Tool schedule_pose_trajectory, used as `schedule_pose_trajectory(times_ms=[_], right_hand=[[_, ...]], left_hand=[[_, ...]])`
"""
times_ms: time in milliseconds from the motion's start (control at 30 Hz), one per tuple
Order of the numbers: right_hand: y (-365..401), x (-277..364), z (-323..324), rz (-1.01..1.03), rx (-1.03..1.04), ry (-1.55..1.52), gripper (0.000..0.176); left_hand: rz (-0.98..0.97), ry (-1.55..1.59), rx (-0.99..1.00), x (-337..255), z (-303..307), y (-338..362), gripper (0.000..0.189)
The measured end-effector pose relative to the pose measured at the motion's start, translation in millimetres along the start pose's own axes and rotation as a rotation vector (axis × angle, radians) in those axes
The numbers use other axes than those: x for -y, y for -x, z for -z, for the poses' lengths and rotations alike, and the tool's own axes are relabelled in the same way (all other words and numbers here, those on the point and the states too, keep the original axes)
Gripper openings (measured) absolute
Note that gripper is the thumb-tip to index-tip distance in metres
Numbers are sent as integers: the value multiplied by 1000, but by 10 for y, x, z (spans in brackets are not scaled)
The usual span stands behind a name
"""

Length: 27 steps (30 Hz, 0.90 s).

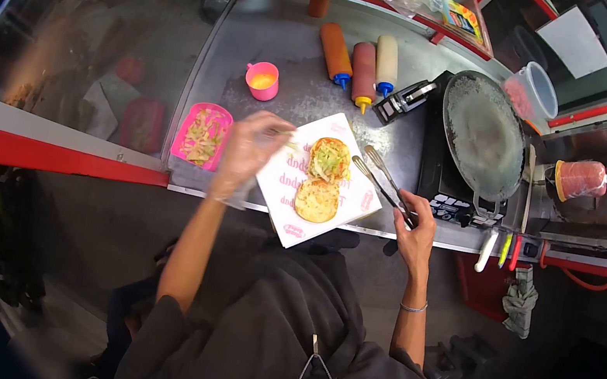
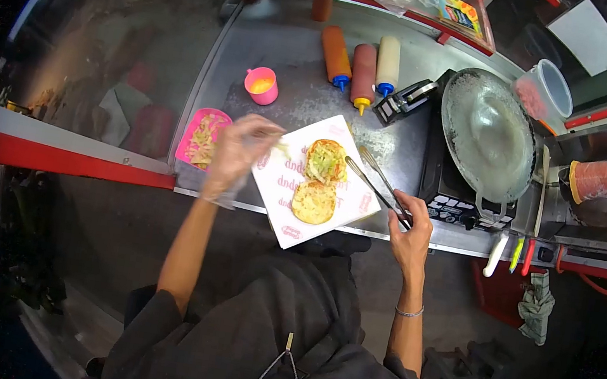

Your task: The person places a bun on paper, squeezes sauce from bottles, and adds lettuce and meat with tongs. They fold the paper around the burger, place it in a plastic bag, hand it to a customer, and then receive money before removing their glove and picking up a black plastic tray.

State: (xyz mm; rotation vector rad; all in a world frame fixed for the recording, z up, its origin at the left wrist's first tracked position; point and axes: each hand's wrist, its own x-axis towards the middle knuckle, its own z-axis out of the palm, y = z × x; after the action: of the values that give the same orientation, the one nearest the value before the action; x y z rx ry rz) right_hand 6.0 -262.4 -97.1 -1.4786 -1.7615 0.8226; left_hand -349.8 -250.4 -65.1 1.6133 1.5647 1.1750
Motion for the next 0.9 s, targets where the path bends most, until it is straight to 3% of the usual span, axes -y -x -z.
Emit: schedule_pose_trajectory(times_ms=[100, 167, 200, 300, 467, 533, 633, 733, 800, 900], right_hand=[[-46, -23, 33, 29, 39, -63, 35], [-74, -67, 10, 44, 43, -92, 35], [-90, -92, -16, 55, 45, -104, 35], [-85, -188, -81, 89, 104, -66, 36], [-76, -64, -174, 51, 95, -117, 35], [-132, -167, -294, 144, 151, -53, 34], [-92, -152, -205, 197, 135, -8, 33], [-42, -126, -157, 178, 123, 43, 34], [-86, -159, -173, 232, 134, 72, 36], [-25, -56, -25, 146, 127, 15, 37]], left_hand=[[-77, -3, 91, 310, -692, -107, 16], [-78, 51, 221, 395, -951, -132, 33], [-79, 48, 226, 390, -975, -136, 33], [-248, -50, 327, 374, -935, -79, 73], [-259, -84, 263, 508, -854, 185, 76], [-268, -42, 232, 438, -851, 237, 77], [-134, -134, 193, 322, -835, 311, 72], [-191, -192, 194, 339, -972, 404, 65], [-216, -257, 118, 301, -1013, 391, 54], [-201, -250, -21, 302, -865, 386, 44]])
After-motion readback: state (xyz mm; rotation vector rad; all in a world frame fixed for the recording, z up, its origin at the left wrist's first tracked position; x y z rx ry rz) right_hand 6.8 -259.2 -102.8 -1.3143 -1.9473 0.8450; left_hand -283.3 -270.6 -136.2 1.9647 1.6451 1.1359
